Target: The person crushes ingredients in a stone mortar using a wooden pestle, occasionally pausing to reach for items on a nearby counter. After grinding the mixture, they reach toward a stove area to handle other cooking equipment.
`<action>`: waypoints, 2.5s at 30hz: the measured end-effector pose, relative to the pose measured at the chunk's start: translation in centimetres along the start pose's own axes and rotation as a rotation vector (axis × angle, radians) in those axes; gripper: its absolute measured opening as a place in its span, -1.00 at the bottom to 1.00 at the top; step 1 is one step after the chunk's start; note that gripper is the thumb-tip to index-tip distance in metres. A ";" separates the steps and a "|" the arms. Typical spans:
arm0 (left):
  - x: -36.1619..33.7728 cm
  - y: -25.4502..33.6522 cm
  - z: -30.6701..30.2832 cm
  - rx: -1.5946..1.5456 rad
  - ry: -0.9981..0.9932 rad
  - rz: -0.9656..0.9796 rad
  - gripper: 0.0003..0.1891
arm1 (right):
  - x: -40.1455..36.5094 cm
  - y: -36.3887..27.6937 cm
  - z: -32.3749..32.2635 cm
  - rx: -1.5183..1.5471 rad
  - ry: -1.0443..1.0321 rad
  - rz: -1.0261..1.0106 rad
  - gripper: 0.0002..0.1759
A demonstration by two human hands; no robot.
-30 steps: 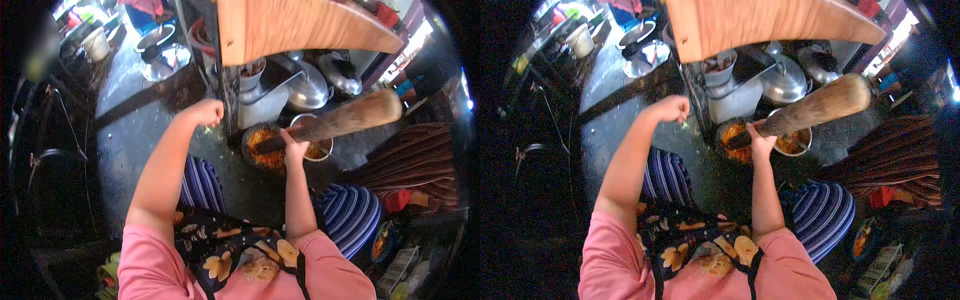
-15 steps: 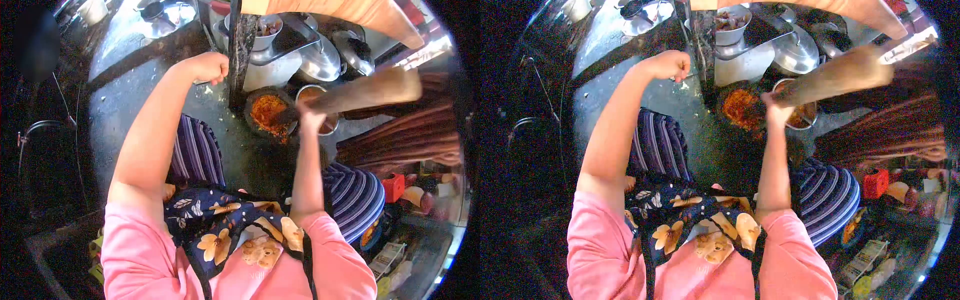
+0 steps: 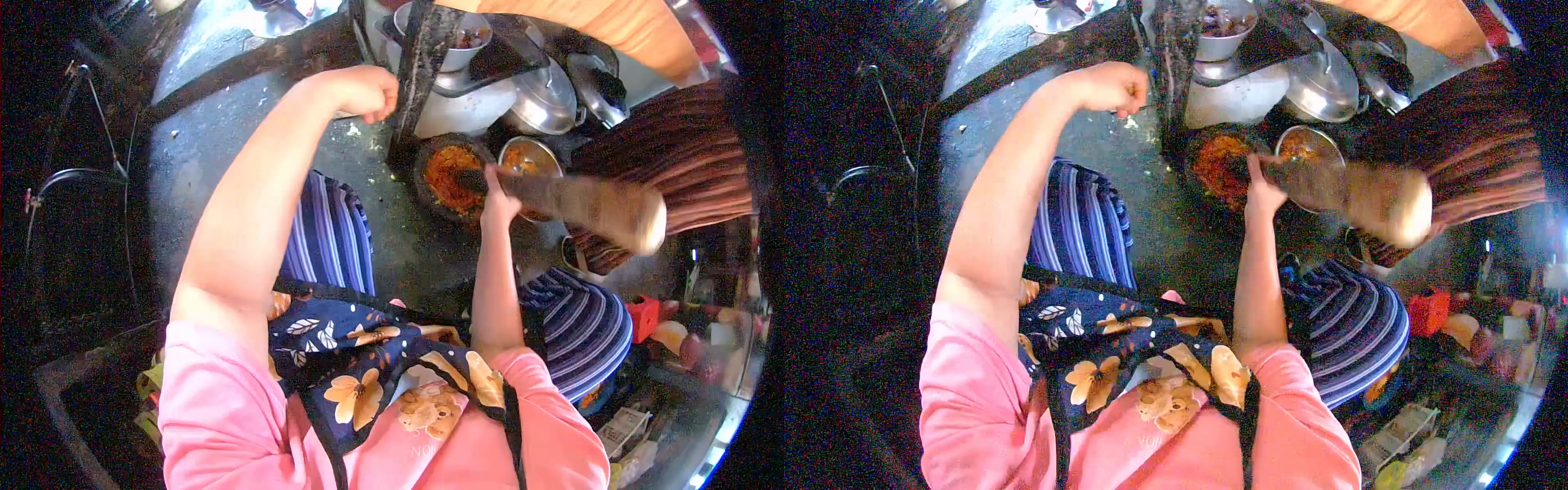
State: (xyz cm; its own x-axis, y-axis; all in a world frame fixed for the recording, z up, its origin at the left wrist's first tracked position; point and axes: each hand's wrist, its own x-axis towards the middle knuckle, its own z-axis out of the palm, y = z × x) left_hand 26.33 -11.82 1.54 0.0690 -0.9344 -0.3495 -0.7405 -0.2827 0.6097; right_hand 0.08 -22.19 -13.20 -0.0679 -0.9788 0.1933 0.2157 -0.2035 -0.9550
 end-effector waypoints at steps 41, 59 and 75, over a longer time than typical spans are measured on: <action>0.5 0.5 0.2 0.192 -0.181 -0.144 -0.67 | 3.9 -0.3 -1.9 0.154 -0.021 0.074 -0.60; -8.4 10.5 0.6 0.200 0.153 0.277 -0.68 | 2.9 2.7 -2.8 -0.030 -0.285 0.289 -0.25; -18.9 16.7 4.4 -1.120 -0.461 1.411 -0.77 | 1.6 -3.1 -0.7 0.110 -0.150 -0.114 -0.66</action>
State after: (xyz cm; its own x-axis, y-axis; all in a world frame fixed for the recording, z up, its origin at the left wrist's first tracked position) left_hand 9.73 2.10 15.20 -0.4342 -0.5054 0.7456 0.6629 0.3812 0.6444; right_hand -1.42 -23.13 -10.04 0.0458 -0.9402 0.3375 0.3209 -0.3061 -0.8963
